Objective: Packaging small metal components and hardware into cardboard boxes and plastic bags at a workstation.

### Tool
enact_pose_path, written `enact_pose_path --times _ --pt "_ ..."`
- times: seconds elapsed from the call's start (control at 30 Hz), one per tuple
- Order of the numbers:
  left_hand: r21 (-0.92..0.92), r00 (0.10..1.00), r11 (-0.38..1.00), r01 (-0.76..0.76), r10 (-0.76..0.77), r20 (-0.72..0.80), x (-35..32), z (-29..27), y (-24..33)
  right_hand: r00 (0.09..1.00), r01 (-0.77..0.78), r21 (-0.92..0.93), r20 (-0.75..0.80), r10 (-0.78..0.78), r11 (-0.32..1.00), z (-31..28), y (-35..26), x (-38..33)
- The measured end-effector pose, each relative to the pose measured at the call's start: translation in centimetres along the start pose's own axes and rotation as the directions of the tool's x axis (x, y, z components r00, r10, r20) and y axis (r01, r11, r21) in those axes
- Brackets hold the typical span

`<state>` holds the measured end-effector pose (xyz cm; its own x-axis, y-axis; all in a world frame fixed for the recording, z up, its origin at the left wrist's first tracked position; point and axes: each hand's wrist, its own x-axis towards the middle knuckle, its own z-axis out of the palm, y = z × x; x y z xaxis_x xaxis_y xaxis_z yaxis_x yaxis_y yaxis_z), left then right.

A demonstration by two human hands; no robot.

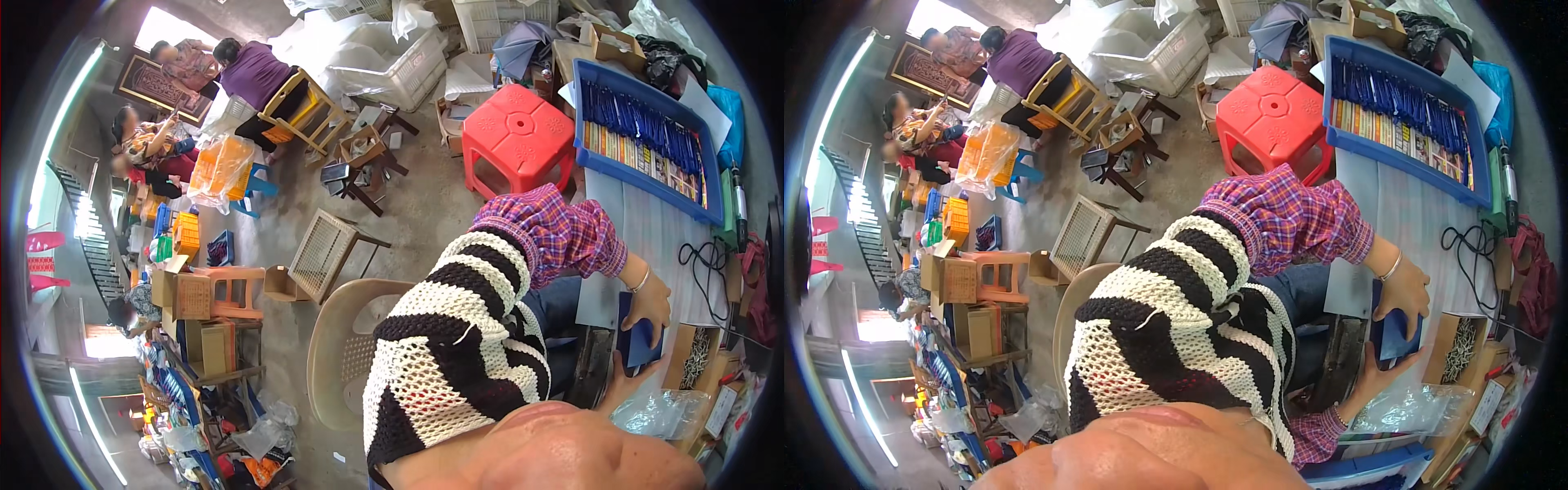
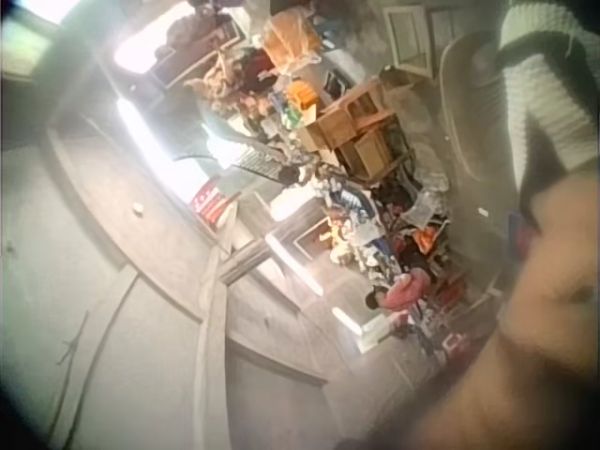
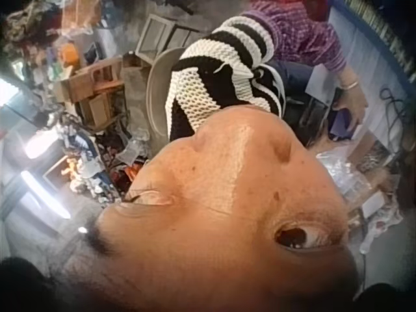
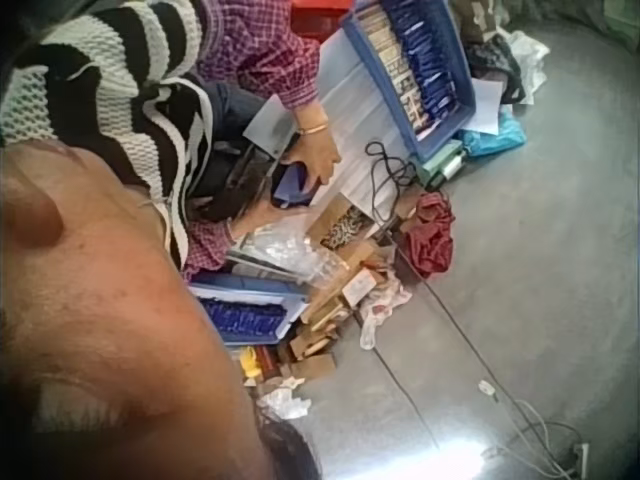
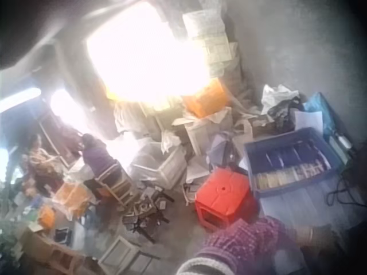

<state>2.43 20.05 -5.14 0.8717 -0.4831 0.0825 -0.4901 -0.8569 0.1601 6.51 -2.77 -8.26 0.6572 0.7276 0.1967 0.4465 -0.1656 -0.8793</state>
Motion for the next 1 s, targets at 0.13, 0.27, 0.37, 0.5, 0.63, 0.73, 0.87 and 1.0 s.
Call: enact_pose_path --times 0.13,0.27,0.37,0.5,0.63,0.73,0.87,1.0 --pt "-0.007 1.0 1.0 -0.005 0.005 -0.008 0.1 0.6 -0.3 0.999 0.009 -0.036 0.035 -0.008 0.999 -0.3 -0.5 0.0" --pt "-0.024 0.995 0.999 -0.043 0.041 -0.086 0.0 1.9 -0.7 0.997 -0.061 -0.001 0.045 0.061 0.998 -0.3 -1.5 0.0" --pt "0.064 0.975 0.997 -0.05 0.063 -0.213 -0.6 3.3 -0.5 0.998 -0.048 -0.006 0.042 0.048 0.999 -0.3 -0.8 0.0" --pt "0.117 0.963 0.992 -0.04 0.069 -0.26 -0.7 3.6 -0.4 0.998 -0.045 0.002 0.038 0.045 0.999 -0.4 -0.1 0.1" --pt "0.107 0.958 0.993 -0.044 0.072 -0.276 -0.7 3.6 -0.4 0.999 -0.021 -0.011 0.042 0.021 1.0 -0.5 0.4 0.2" --pt "0.117 0.961 0.993 -0.032 0.063 -0.271 -0.8 3.5 -0.3 0.998 -0.03 -0.017 0.048 0.031 0.999 -0.4 0.0 0.2" --pt "0.129 0.962 0.991 -0.021 0.055 -0.267 -0.8 3.5 -0.2 0.998 -0.037 -0.01 0.047 0.038 0.999 -0.5 0.4 0.3" --pt "0.141 0.966 0.99 -0.009 0.045 -0.254 -0.7 3.3 -0.1 0.998 -0.018 -0.009 0.055 0.018 1.0 -0.7 0.6 0.3"
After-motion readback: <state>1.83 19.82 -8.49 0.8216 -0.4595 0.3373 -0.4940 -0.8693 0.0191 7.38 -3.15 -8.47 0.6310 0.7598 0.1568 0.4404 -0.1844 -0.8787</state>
